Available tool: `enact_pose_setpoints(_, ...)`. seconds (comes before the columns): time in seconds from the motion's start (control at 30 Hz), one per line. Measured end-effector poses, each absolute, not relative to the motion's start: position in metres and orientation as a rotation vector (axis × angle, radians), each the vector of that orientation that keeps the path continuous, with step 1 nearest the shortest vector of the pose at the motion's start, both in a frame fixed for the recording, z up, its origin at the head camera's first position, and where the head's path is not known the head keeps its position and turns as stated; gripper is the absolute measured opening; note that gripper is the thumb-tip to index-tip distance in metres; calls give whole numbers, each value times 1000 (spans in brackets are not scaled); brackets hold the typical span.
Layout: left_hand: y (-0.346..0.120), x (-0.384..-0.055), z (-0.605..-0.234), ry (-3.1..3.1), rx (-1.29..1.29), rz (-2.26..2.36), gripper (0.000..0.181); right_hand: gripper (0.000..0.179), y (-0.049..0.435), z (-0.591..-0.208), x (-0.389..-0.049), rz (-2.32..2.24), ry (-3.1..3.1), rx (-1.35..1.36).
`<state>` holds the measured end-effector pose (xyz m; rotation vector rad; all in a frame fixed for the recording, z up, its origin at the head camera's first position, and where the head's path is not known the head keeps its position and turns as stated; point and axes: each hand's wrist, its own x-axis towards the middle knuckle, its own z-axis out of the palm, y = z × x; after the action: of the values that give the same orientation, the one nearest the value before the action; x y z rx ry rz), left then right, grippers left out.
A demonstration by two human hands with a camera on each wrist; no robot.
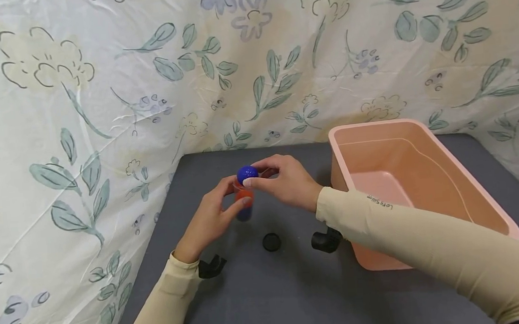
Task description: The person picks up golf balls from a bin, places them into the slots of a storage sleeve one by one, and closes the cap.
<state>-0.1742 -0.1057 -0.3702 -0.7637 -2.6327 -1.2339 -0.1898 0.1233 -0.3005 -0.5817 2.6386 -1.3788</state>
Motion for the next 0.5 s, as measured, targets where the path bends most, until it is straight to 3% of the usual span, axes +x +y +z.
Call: enact_pose_setpoints(0.5,-105,-172,-369,-2602,-759,-1241,50,49,112,-310,-183,-1417,2609,-492)
